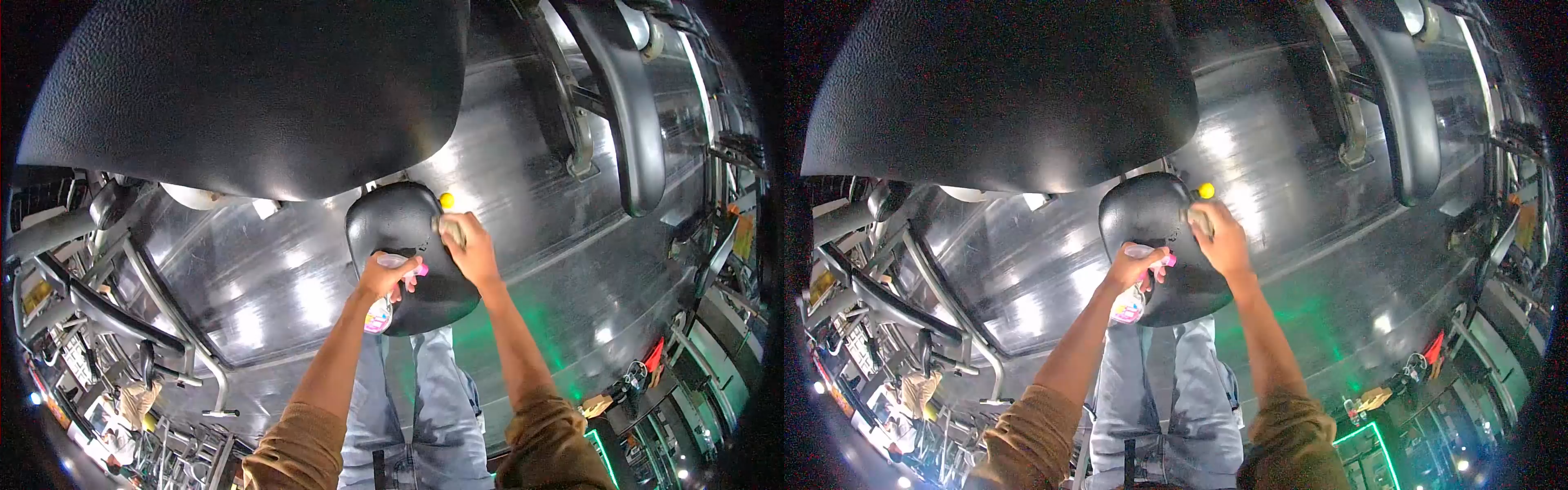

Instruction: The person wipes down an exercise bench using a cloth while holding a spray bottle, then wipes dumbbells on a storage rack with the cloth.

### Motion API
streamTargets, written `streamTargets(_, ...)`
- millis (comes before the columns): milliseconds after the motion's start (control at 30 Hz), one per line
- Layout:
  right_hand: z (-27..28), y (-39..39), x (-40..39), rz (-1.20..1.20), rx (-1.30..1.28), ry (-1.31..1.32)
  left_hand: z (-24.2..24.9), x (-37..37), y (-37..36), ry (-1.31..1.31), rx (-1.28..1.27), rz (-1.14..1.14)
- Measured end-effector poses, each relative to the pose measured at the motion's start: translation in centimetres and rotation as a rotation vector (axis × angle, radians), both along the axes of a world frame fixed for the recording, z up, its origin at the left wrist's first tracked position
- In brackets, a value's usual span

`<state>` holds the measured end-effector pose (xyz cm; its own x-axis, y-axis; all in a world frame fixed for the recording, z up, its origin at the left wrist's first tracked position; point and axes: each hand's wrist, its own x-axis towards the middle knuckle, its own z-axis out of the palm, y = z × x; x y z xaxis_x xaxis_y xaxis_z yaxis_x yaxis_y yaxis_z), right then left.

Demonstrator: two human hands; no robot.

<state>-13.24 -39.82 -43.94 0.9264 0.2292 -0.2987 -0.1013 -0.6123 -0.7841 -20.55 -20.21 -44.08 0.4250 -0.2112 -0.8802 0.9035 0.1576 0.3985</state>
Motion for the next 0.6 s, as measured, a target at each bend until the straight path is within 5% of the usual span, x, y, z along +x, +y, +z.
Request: streamTargets(600,3.7,0.2,-3.4,0.388,-0.221,-0.191,0.3,-1.2,1.2,-0.128,-0.097,0.011)
